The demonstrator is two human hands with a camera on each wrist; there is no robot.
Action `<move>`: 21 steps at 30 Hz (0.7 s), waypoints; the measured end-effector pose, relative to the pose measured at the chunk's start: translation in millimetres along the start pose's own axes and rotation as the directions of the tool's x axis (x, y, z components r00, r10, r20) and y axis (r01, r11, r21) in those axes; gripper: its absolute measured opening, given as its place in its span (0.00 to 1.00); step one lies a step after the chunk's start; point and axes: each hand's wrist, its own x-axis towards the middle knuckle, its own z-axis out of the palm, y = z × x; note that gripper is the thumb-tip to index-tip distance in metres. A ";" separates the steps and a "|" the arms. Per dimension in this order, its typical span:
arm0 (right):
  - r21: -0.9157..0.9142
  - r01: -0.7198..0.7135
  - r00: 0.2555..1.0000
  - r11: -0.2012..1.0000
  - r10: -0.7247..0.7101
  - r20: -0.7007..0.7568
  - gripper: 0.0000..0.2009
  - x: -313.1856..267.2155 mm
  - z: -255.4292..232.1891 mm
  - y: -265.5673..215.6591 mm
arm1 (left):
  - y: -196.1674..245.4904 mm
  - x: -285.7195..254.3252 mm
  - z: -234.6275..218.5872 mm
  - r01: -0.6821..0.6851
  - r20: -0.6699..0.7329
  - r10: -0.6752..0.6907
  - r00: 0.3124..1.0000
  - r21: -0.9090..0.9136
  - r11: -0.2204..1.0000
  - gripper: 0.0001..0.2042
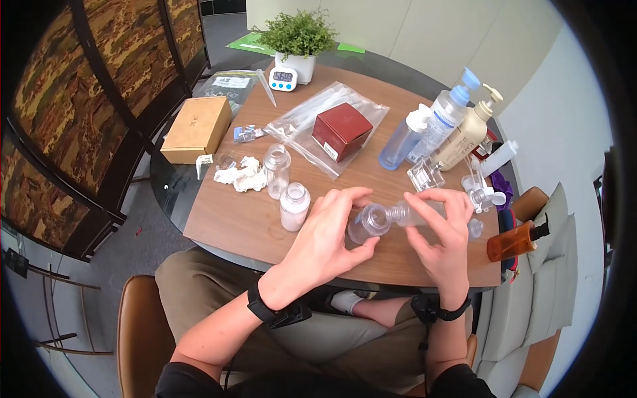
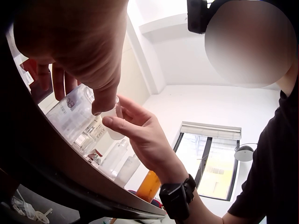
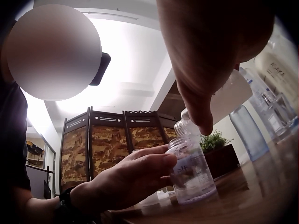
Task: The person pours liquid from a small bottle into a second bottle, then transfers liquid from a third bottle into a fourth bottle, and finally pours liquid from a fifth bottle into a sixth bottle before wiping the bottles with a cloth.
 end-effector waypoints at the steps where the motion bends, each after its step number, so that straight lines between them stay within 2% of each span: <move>1: -0.012 0.006 1.000 1.000 -0.006 -0.003 0.27 0.0 -0.3 -0.4 | -0.1 0.2 -0.4 -0.001 0.005 0.001 1.000 0.009 1.000 0.36; 21: -0.079 0.029 0.999 0.996 -0.030 -0.011 0.26 -0.2 -0.5 -3.0 | 2.4 0.4 -2.0 0.017 0.024 -0.018 1.000 0.039 0.999 0.37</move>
